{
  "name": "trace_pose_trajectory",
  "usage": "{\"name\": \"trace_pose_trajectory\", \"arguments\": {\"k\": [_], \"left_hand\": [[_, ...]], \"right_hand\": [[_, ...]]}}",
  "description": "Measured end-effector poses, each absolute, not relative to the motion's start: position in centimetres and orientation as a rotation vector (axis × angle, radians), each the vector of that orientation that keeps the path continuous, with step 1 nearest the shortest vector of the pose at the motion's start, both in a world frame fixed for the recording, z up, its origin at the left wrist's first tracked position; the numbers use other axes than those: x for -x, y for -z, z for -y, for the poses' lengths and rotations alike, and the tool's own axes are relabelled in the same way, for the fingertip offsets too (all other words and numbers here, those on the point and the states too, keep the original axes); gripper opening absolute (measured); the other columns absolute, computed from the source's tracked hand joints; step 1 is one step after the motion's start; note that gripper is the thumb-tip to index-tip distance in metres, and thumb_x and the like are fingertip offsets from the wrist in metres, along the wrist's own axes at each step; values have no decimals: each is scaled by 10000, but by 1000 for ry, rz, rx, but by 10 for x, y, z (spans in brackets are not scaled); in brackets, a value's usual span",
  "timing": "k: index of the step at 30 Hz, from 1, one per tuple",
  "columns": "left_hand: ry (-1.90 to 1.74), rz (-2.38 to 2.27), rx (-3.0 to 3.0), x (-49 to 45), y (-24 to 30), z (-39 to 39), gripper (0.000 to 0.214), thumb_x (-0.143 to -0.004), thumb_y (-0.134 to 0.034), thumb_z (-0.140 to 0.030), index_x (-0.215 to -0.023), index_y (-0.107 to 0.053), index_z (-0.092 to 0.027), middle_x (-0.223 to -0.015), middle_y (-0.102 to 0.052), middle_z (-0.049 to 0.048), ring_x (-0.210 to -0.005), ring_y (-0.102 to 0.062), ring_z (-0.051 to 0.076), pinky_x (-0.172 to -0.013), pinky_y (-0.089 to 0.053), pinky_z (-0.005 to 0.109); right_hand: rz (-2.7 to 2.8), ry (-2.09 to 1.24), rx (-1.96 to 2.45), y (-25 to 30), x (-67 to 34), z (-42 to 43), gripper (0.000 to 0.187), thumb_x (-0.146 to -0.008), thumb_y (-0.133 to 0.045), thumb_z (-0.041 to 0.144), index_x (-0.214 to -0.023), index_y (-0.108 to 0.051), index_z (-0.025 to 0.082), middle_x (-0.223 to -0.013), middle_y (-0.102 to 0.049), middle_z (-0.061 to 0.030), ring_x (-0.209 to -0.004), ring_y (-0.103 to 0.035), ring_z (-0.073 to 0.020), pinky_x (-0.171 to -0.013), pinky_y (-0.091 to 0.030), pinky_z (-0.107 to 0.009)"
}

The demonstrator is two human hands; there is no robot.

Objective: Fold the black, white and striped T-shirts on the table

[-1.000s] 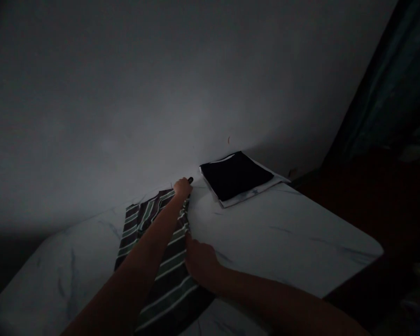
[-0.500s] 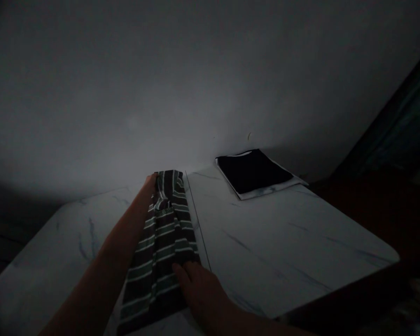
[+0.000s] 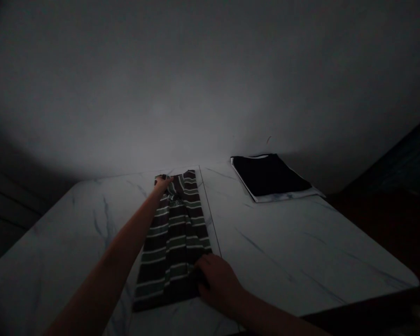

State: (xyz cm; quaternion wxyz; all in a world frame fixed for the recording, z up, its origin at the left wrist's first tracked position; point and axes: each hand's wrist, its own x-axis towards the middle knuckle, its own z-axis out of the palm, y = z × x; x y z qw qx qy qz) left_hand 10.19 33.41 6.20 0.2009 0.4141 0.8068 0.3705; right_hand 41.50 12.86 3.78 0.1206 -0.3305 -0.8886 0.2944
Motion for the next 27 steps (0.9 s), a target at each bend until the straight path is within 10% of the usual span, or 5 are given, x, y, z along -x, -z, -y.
{"name": "trace_pose_trajectory", "arguments": {"k": [8, 19, 27], "left_hand": [[-894, -2147, -1456, -112, -70, -299, 618, -810, -580, -112, -1387, -393, -232, -754, -582, -41, -593, -591, 103, -589, -517, 213], [-581, -2436, -1772, -137, -87, -260, 281, -852, -606, -199, -1125, -654, -246, -1296, -514, 109, -1209, -504, 304, -1003, -426, 420], [-257, -1790, -2358, -202, -80, -145, 135, -888, -602, -273, -973, -647, -178, -1030, -625, 86, -1008, -582, 240, -900, -464, 377]], "right_hand": [[2426, -874, 860, -40, -435, -140, 224, -882, -487, 182, -1072, -604, 198, -1044, -673, -97, -958, -618, -197, -848, -482, -332], [2885, -946, 392, -75, -429, -160, 164, -872, -661, 348, -950, -703, 209, -915, -688, -42, -927, -597, -201, -859, -421, -324], [2704, -686, 853, -87, -376, -238, 172, -941, -544, 190, -948, -715, 175, -963, -690, -48, -891, -617, -162, -801, -429, -265]]}}
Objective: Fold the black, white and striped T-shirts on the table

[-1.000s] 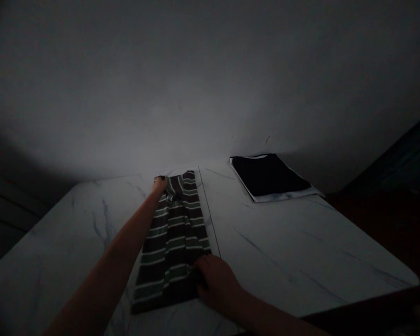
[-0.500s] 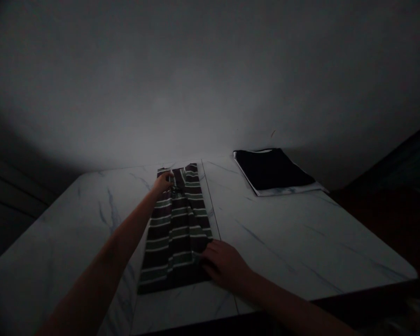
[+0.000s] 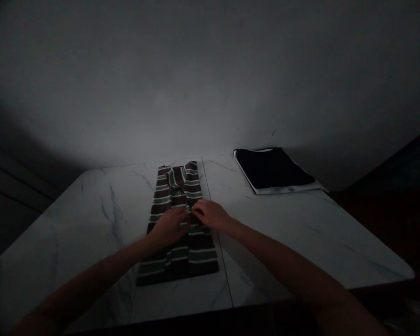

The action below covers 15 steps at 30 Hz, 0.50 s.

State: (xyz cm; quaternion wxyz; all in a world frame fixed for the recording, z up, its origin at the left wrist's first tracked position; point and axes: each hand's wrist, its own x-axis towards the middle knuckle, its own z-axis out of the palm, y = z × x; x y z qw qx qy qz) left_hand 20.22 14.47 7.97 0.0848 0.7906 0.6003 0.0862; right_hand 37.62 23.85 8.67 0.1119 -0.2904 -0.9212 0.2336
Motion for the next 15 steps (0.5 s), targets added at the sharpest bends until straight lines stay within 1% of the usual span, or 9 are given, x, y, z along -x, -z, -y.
{"name": "trace_pose_trajectory", "arguments": {"k": [2, 4, 6, 8, 10, 12, 15], "left_hand": [[-269, -1640, -2393, -217, -77, -110, 216, -871, -645, -346, -1013, -628, -184, -1056, -622, 82, -1027, -576, 248, -884, -466, 380], [-263, -1540, -2406, -230, -75, -85, 302, -851, -674, -406, -1055, -614, -191, -1087, -618, 81, -1034, -573, 251, -873, -467, 382], [-222, -1515, -2405, -240, -74, -72, 331, -846, -685, -411, -1079, -608, -188, -1106, -613, 86, -1030, -574, 252, -863, -471, 382], [-170, -1536, -2399, -245, -73, -66, 276, -861, -670, -363, -1060, -608, -182, -1097, -614, 89, -1025, -575, 252, -852, -480, 380], [-140, -1543, -2406, -248, -69, -65, 175, -893, -622, -298, -1025, -602, -185, -1062, -620, 85, -1009, -583, 246, -835, -489, 374], [-134, -1541, -2433, -249, -65, -64, 97, -917, -563, -234, -997, -591, -186, -1020, -627, 82, -978, -596, 238, -813, -494, 366], [-134, -1537, -2473, -252, -61, -60, 111, -904, -518, -147, -994, -576, -176, -994, -635, 85, -941, -610, 231, -794, -492, 353]], "right_hand": [[2656, -607, 953, -86, -351, -268, 153, -927, -563, 166, -971, -709, 157, -1003, -690, -67, -920, -620, -166, -830, -436, -267], [2624, -563, 1035, -84, -324, -293, 149, -901, -616, 180, -1020, -697, 141, -1056, -684, -89, -950, -623, -176, -843, -445, -268], [2594, -538, 1087, -80, -300, -309, 222, -870, -672, 209, -1079, -677, 135, -1107, -674, -103, -989, -621, -188, -847, -451, -271], [2584, -525, 1113, -75, -282, -316, 247, -844, -701, 205, -1080, -673, 140, -1128, -672, -104, -1014, -616, -194, -842, -451, -268], [2591, -524, 1128, -70, -271, -319, 192, -837, -689, 167, -1027, -684, 144, -1104, -684, -97, -1011, -617, -193, -827, -445, -264], [2588, -524, 1141, -67, -265, -320, 124, -862, -646, 156, -977, -691, 152, -1069, -697, -89, -992, -622, -190, -807, -441, -265], [2556, -528, 1193, -62, -265, -322, 130, -912, -585, 188, -993, -684, 163, -1036, -708, -75, -947, -631, -185, -765, -440, -266]]}}
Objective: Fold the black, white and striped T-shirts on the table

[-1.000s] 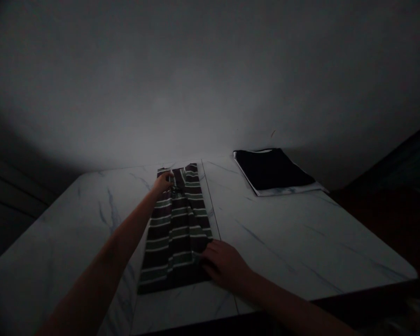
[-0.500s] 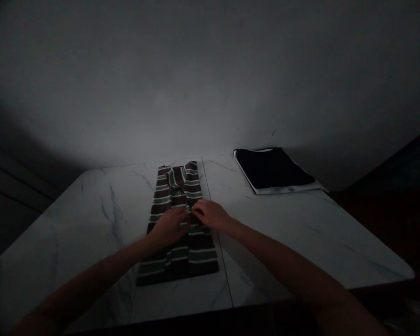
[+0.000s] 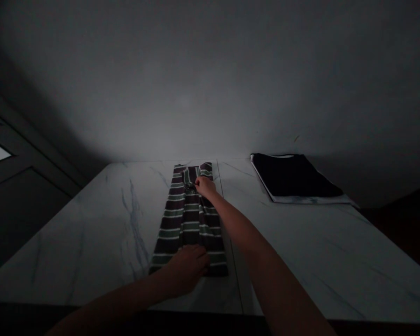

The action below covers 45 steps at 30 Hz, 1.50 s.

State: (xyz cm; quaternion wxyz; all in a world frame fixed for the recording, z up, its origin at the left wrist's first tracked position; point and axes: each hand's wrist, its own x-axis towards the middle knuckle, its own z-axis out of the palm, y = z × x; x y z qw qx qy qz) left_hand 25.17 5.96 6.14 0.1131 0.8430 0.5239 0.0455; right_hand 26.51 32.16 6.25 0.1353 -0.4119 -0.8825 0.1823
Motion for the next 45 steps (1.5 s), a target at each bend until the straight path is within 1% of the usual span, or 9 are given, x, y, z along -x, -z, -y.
{"name": "trace_pose_trajectory", "arguments": {"k": [5, 15, 19, 23, 30, 32, 35, 40, 45], "left_hand": [[-46, -1446, -2447, -260, -64, -50, 222, -830, -555, -107, -1044, -566, -164, -1011, -662, 95, -927, -629, 234, -781, -499, 342], [-239, -1500, -2169, -254, -63, -51, 130, -947, -535, -241, -1056, -589, -197, -1033, -665, 55, -942, -633, 197, -784, -477, 298], [-280, -1447, -2225, -250, -59, -47, 173, -948, -510, -182, -1084, -615, -202, -1040, -660, 55, -942, -630, 187, -789, -477, 287], [-303, -1377, -2325, -247, -58, -41, 239, -924, -543, -177, -1150, -615, -212, -1070, -655, 70, -1004, -613, 214, -860, -483, 330], [-450, -1314, -2235, -219, -79, -28, 283, -889, -564, -155, -1152, -574, -256, -1165, -653, 36, -1114, -572, 204, -968, -454, 358], [-503, -1369, -2209, -199, -85, -20, 281, -886, -531, -133, -1136, -571, -254, -1126, -660, 33, -1094, -572, 200, -973, -455, 364], [-514, -1425, -2262, -160, -83, -5, 472, -795, -513, -52, -1221, -539, -255, -1267, -615, 58, -1224, -517, 228, -1055, -422, 423], [-288, -1384, -2474, -110, -63, 11, 719, -750, -459, 37, -1380, -447, -311, -1494, -480, 23, -1386, -415, 204, -1171, -327, 453], [-399, -1376, -2778, -110, -54, -9, 430, -939, -498, -70, -1295, -540, -307, -1321, -629, 8, -1292, -510, 170, -1169, -337, 392]], "right_hand": [[2493, -504, 1280, -53, -268, -319, 182, -950, -544, 221, -1095, -649, 187, -1113, -686, -65, -990, -619, -185, -773, -440, -263], [2568, -312, 1142, -39, -273, -299, 336, -1016, -393, 263, -1288, -557, 152, -1254, -579, -146, -1167, -537, -248, -1005, -423, -382], [2693, -283, 869, -21, -306, -269, 540, -989, -457, 324, -1468, -380, 87, -1495, -407, -214, -1382, -385, -297, -1129, -333, -471], [2904, -355, 474, -11, -352, -226, 666, -990, -425, 511, -1540, -304, 155, -1625, -177, -182, -1500, -141, -327, -1188, -201, -557], [3045, -816, 82, -43, -410, -176, 701, -984, -466, 475, -1577, -197, 216, -1638, -109, -119, -1510, 5, -297, -1207, -51, -570], [3028, -951, 2, -51, -421, -172, 804, -935, -552, 459, -1585, -143, 221, -1638, -69, -126, -1507, -7, -307, -1202, -26, -576], [2976, -1089, -73, -58, -435, -172, 949, -823, -661, 349, -1588, -119, 206, -1635, -76, -145, -1502, -55, -323, -1198, -23, -580], [2895, -1159, -142, -57, -451, -183, 947, -648, -543, 63, -1552, -290, 190, -1601, -270, -145, -1485, -205, -282, -1197, -212, -531], [2864, -884, -168, -41, -449, -194, 792, -666, -489, 15, -1443, -448, 160, -1462, -503, -169, -1393, -419, -250, -1119, -393, -461]]}}
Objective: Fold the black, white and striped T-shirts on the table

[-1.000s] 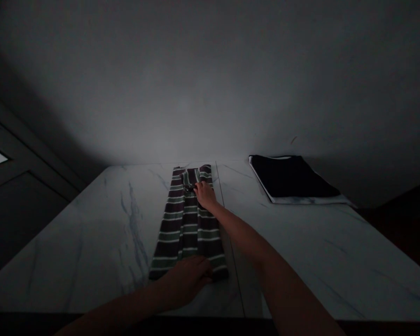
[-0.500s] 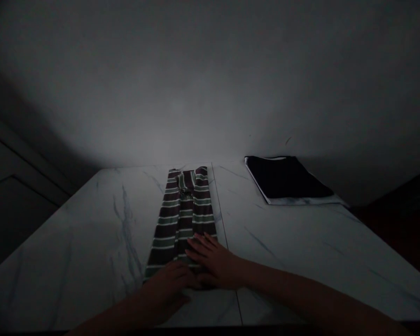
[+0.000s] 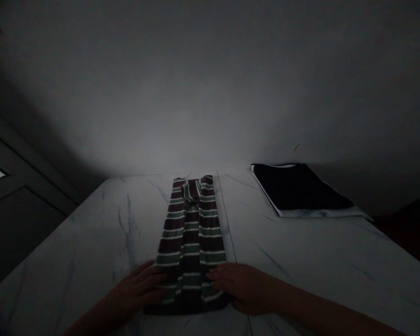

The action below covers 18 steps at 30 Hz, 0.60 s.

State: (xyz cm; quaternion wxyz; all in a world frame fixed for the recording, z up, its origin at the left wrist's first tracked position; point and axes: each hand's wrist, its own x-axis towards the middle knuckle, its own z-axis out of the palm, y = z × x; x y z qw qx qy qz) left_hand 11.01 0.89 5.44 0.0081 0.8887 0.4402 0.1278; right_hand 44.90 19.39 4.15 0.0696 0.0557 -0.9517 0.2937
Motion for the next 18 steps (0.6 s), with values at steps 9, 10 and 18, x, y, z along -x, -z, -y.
{"name": "trace_pose_trajectory", "arguments": {"k": [9, 10, 18], "left_hand": [[-760, -1173, -2391, -116, -59, -41, 184, -1015, -390, -261, -1123, -539, -253, -1247, -651, 64, -1202, -567, 197, -1110, -382, 397], [-809, -1146, -2278, -116, -64, -41, 200, -1018, -385, -313, -1127, -539, -246, -1237, -654, 80, -1204, -568, 209, -1113, -375, 411], [-1443, -1487, -1362, -99, -112, -141, 317, -894, -607, -468, -1040, -617, -187, -962, -703, 57, -903, -647, 202, -799, -524, 298]], "right_hand": [[2667, -864, -189, -44, -430, -202, 237, -988, -470, 238, -1149, -644, 233, -1163, -716, -98, -1124, -641, -185, -952, -504, -337], [2629, -968, -139, -48, -428, -203, 239, -990, -475, 279, -1143, -654, 233, -1146, -722, -99, -1122, -643, -190, -955, -502, -337], [1983, -1100, 801, -86, -339, -311, 446, -964, -438, 539, -1091, -670, 181, -1014, -732, -83, -958, -671, -240, -828, -527, -339]]}}
